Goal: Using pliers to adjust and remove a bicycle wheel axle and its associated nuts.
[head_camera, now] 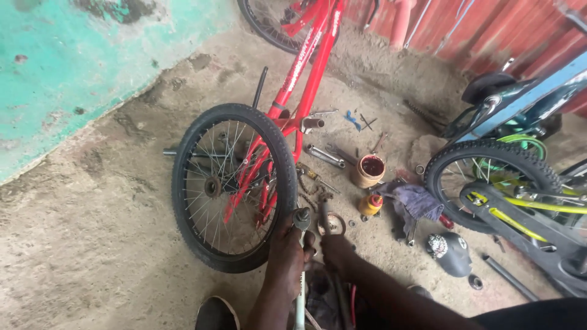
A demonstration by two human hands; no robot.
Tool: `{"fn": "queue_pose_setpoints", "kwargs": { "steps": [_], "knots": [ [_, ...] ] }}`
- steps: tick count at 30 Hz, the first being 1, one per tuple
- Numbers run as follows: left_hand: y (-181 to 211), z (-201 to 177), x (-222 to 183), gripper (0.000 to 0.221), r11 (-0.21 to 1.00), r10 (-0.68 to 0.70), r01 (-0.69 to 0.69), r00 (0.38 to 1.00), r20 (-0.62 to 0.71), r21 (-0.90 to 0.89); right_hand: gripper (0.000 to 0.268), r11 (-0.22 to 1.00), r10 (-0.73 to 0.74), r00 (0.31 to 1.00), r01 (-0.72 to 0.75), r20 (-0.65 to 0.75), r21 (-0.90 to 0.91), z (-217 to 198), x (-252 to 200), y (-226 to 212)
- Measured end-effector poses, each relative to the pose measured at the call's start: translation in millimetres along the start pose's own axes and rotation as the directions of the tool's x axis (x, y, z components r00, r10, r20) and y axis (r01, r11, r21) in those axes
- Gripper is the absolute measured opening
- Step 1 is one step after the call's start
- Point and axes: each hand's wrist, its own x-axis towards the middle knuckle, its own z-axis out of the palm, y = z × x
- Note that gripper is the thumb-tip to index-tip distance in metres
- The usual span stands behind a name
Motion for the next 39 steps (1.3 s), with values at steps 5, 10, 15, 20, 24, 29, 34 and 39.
{"fn": "queue_pose_setpoints", "kwargs": {
  "steps": [5, 10, 15, 20, 24, 29, 34, 39],
  "knots": [
    [10.6, 17.5, -2.4, 0.038, 0.997, -0.077, 0.075, 0.996, -0.046, -0.036, 0.024, -0.129, 0.706, 0.504, -0.599, 0.498, 0.79, -203.5, -11.7, -109.9],
    [20.4, 41.7, -4.6, 0.041, 1.0, -0.015, 0.015, 1.0, -0.011, -0.014, 0.039, -0.157, 0.702, 0.588, -0.421, 0.401, 0.893, -268.7, -23.8, -133.7],
    [34.5, 61.5, -23.4, 0.028, 0.999, 0.05, -0.05, 0.996, 0.067, 0.001, 0.048, 0.126, 0.794, 0.56, -0.529, 0.234, 0.839, -270.4, -19.9, -152.9],
    [67.4, 58.0, -52.6, 0.035, 0.973, 0.077, -0.082, 0.996, 0.032, 0.214, 0.041, 0.105, 0.643, 0.69, -0.509, 0.332, 0.855, -271.1, -12.5, -175.0],
    [54.7, 41.2, -46.4, 0.04, 0.976, 0.178, -0.192, 0.974, 0.139, 0.099, 0.052, 0.074, 0.689, 0.577, -0.657, 0.438, 0.75, -289.5, -10.9, -199.7],
    [45.0, 41.3, -41.2, 0.053, 0.577, 0.393, -0.373, 0.906, 0.154, 0.726, 0.052, 0.087, 0.69, 0.558, -0.697, 0.461, 0.712, -285.1, -15.2, -198.4],
    [36.2, 50.5, -43.2, 0.054, 0.768, 0.372, -0.446, 0.895, 0.247, 0.46, 0.049, 0.032, 0.702, 0.552, -0.656, 0.451, 0.754, -272.0, -13.1, -192.9],
    [26.4, 57.0, -43.4, 0.062, 0.838, 0.417, -0.501, 0.844, 0.338, 0.218, 0.048, 0.02, 0.721, 0.555, -0.615, 0.414, 0.788, -266.2, -10.9, -192.8]
  ]
}}
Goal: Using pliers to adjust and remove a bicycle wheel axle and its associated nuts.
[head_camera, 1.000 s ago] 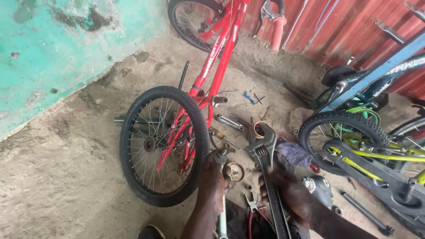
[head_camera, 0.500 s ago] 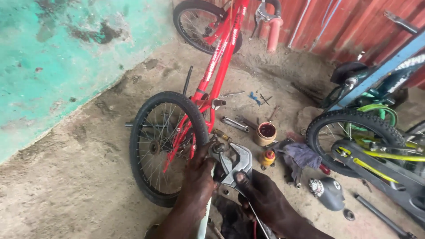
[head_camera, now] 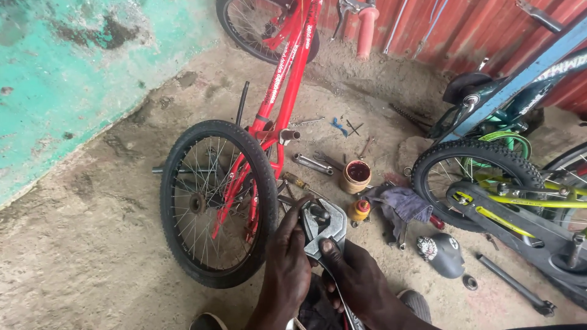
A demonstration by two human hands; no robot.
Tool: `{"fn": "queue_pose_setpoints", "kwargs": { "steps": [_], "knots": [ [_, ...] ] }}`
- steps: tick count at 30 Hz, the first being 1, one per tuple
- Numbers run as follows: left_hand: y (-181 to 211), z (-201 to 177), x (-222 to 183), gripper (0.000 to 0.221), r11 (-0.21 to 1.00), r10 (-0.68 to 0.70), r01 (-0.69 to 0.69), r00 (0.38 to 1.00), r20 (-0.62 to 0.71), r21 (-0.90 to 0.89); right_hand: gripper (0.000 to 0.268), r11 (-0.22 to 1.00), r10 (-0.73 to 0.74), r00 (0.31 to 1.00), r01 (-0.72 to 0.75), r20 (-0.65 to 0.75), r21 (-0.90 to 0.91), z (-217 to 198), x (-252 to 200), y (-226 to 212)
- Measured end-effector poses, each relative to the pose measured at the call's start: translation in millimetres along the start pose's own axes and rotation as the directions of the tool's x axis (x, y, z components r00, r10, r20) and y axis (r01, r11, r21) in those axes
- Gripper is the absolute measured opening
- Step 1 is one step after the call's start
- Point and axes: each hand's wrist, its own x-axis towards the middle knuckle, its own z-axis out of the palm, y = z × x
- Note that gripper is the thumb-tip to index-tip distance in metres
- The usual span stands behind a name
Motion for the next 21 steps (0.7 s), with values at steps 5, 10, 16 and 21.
{"fn": "queue_pose_setpoints", "kwargs": {
  "steps": [5, 10, 16, 21],
  "knots": [
    [5.1, 0.8, -4.9, 0.057, 0.998, 0.06, -0.061, 0.997, 0.044, 0.023, 0.049, 0.999, 0.001, 1.0, -0.001, 0.0, 0.05, 2.8, 6.0, 10.0],
    [5.8, -9.3, -2.3, 0.058, 0.999, 0.017, -0.015, 0.998, 0.06, -0.029, 0.051, 1.0, -0.013, 0.999, 0.013, 0.046, 0.004, -2.4, 5.8, 5.0],
    [14.5, -8.6, -7.0, 0.06, 0.997, -0.059, 0.061, 0.996, 0.059, -0.039, 0.05, 1.0, -0.026, 0.999, 0.026, 0.033, -0.017, -3.3, 1.5, 3.7],
    [1.7, -10.6, -8.6, 0.063, 0.975, -0.128, 0.128, 0.992, 0.008, -0.181, 0.055, 0.985, -0.078, 0.995, 0.086, 0.063, -0.149, -9.9, 5.5, -0.1]
  ]
}}
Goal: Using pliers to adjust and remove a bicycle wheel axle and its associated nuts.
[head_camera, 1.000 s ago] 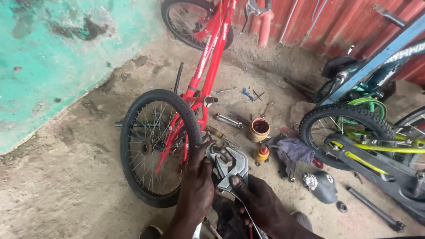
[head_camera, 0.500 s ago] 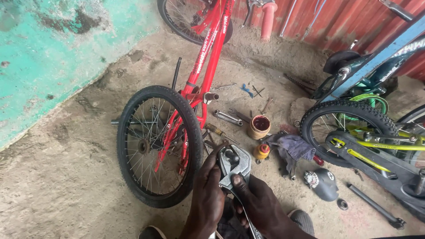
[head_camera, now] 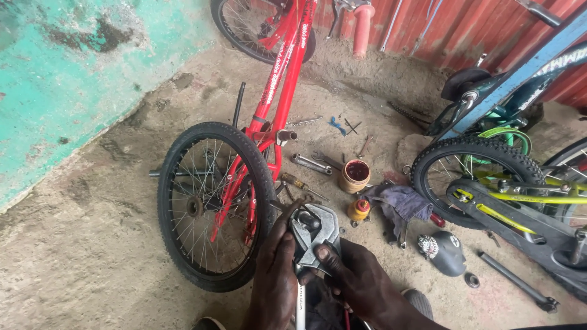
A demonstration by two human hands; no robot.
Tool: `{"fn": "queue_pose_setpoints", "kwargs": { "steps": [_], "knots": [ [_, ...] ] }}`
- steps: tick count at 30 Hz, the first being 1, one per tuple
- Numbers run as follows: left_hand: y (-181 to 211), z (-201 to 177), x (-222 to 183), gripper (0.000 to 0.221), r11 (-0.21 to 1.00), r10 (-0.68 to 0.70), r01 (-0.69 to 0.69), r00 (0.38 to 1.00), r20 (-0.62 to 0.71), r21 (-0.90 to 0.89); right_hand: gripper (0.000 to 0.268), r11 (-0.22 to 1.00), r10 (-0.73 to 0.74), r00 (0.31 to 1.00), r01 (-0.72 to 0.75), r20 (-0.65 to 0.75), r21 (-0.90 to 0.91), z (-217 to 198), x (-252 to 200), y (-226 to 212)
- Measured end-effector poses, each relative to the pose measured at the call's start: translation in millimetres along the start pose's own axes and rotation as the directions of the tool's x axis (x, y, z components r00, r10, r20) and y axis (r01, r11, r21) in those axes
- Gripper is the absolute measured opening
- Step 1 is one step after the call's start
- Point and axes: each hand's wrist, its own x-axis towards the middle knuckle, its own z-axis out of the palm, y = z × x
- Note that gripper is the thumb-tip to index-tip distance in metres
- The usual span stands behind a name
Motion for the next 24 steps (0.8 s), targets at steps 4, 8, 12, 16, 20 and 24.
{"fn": "queue_pose_setpoints", "kwargs": {
  "steps": [4, 8, 12, 16, 20, 24],
  "knots": [
    [1.0, 3.1, -3.7, 0.06, 0.985, 0.103, -0.104, 0.995, 0.01, 0.14, 0.048, 0.995, 0.085, 0.996, -0.087, 0.042, 0.042, 1.2, -8.4, -12.0],
    [-7.5, 2.7, -0.9, 0.061, 0.966, 0.226, -0.228, 0.974, 0.03, 0.12, 0.04, 0.966, 0.126, 0.988, -0.143, 0.09, 0.214, 2.2, -11.4, -13.9],
    [-4.3, 5.9, -1.7, 0.062, 0.999, 0.029, -0.03, 0.999, -0.011, -0.042, 0.037, 0.954, 0.107, 0.989, -0.132, 0.105, 0.27, 0.0, -14.0, -14.2],
    [0.6, 10.7, -3.6, 0.06, 0.989, 0.014, -0.012, 1.0, 0.012, -0.151, 0.038, 0.98, 0.068, 0.991, -0.088, 0.116, 0.181, 0.3, -13.3, -12.1],
    [1.6, 13.2, -7.2, 0.064, 0.989, 0.003, 0.0, 1.0, 0.024, -0.147, 0.041, 0.979, 0.012, 0.993, -0.036, 0.12, 0.199, -0.4, -9.7, -1.8],
    [-1.6, 15.8, -8.7, 0.065, 0.97, 0.009, 0.002, 0.999, 0.045, -0.243, 0.041, 0.974, 0.014, 0.996, -0.032, 0.082, 0.223, 3.2, -8.1, 3.4]
  ]
}}
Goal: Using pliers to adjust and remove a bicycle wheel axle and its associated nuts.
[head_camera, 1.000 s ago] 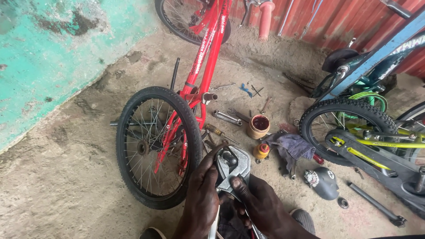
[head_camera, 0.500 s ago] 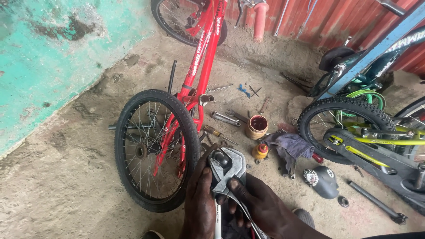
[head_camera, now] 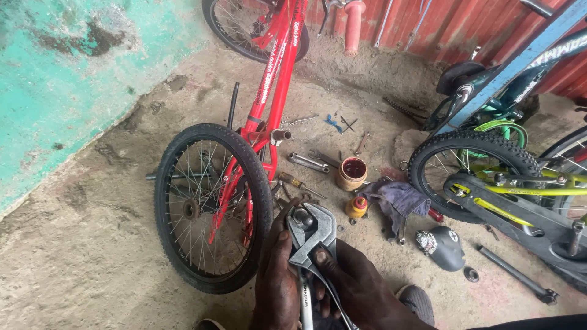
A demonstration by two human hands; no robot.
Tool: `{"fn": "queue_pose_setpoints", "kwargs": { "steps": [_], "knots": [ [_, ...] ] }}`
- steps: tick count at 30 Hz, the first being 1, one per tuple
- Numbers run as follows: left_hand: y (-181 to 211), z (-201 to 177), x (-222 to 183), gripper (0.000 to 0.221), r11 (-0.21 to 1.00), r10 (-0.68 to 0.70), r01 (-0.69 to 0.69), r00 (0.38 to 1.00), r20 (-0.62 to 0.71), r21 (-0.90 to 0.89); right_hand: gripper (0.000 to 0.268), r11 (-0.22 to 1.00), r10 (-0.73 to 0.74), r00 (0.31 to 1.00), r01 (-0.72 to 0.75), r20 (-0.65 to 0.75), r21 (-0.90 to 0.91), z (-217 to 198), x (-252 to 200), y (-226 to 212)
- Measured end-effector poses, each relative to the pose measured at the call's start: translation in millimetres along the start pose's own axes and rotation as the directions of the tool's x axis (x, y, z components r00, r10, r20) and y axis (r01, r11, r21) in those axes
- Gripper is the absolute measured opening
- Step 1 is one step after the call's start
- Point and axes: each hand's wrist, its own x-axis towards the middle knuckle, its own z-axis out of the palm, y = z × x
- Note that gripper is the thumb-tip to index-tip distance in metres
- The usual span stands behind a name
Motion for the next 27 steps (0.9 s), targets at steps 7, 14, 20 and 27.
{"fn": "queue_pose_setpoints", "kwargs": {
  "steps": [7, 14, 20, 27],
  "knots": [
    [1.4, 1.6, 0.4, 0.062, 0.999, -0.013, 0.013, 1.0, 0.001, 0.033, 0.038, 0.999, 0.025, 0.999, -0.024, -0.034, 0.032, 1.0, 3.6, 2.0],
    [-4.6, -2.0, 1.3, 0.062, 1.0, -0.022, 0.022, 1.0, 0.013, -0.01, 0.039, 0.996, 0.035, 0.999, -0.032, -0.034, 0.082, 2.7, 3.3, 1.7],
    [-7.1, -4.2, 1.8, 0.062, 1.0, 0.016, -0.017, 0.999, 0.042, 0.012, 0.038, 0.995, 0.064, 0.996, -0.06, -0.055, 0.074, 3.2, 4.4, 3.0],
    [1.1, 0.6, -1.5, 0.061, 0.999, -0.03, 0.03, 0.999, -0.033, 0.019, 0.03, 0.999, -0.05, 0.998, 0.051, 0.044, -0.018, -4.4, 9.8, 16.0]
  ]
}}
